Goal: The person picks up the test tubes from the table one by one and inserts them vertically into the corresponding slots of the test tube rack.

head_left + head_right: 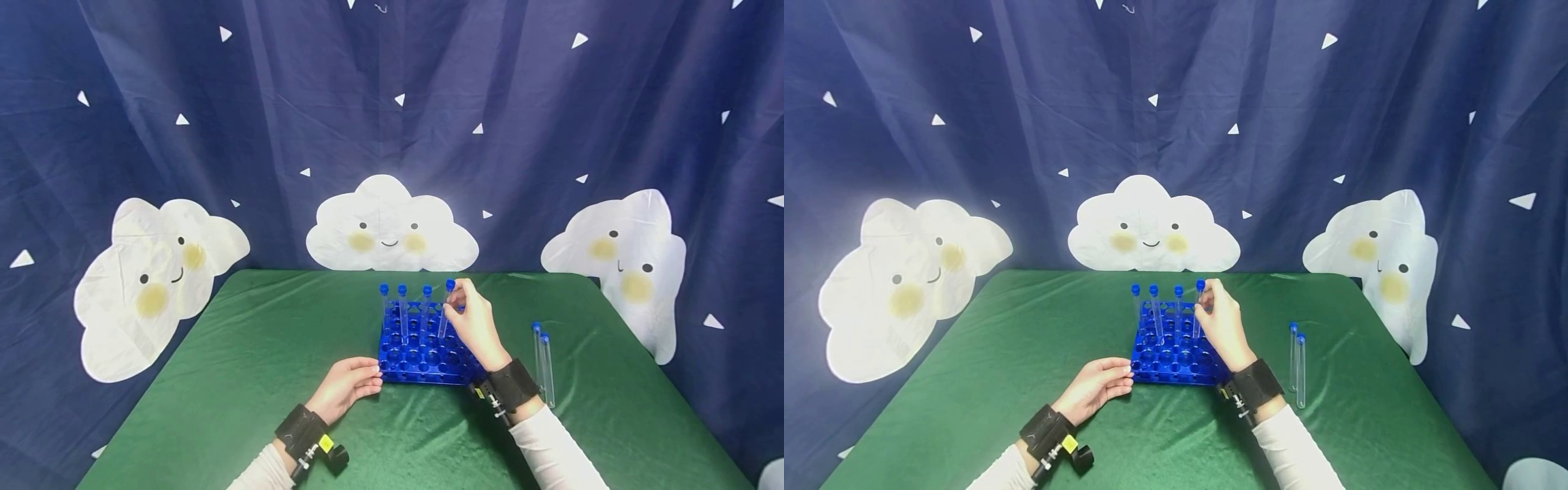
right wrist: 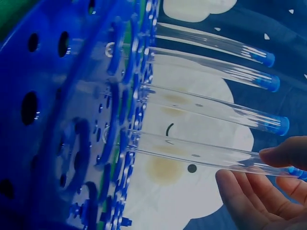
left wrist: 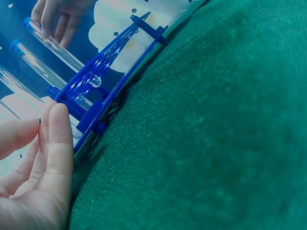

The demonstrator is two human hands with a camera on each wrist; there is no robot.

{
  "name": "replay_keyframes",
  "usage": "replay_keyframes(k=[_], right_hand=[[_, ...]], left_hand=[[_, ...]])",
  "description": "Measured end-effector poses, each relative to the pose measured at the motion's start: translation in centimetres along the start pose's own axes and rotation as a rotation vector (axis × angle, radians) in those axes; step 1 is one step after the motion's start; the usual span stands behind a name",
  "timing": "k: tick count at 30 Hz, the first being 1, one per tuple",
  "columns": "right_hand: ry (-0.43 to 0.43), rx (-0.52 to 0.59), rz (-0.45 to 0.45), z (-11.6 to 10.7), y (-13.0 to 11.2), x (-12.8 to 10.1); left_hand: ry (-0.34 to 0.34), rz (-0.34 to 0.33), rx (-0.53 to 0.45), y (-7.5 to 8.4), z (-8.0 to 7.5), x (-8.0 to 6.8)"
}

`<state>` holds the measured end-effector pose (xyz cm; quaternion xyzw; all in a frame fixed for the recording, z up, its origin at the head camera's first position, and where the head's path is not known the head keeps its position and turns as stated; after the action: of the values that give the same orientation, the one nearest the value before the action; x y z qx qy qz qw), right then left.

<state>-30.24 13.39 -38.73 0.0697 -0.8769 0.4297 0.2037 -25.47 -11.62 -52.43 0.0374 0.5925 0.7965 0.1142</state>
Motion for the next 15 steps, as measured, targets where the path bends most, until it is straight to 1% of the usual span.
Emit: replay_keyframes(k=[7,15], right_hand=[[-0.021,-0.027,0.013,0.5,0.6,0.0],[-0.054,-0.026,0.055,1.0,1.1,-0.2]], left_hand=[[0.002,-0.001,0.0,0.0,-0.1,0.0],[0.001,0.001,-0.006,0.0,0.0,0.0]])
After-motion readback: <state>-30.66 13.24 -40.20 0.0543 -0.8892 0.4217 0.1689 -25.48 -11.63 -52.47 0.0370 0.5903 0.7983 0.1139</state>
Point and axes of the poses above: each hand's wrist, its own x-axis towards the middle knuckle, its own z-axis out of the palm, y = z × x, the point moved 4 cm from there along x, towards the middle knuckle, and after that the axes turned 10 degrees about z, right-handed, at the moved point
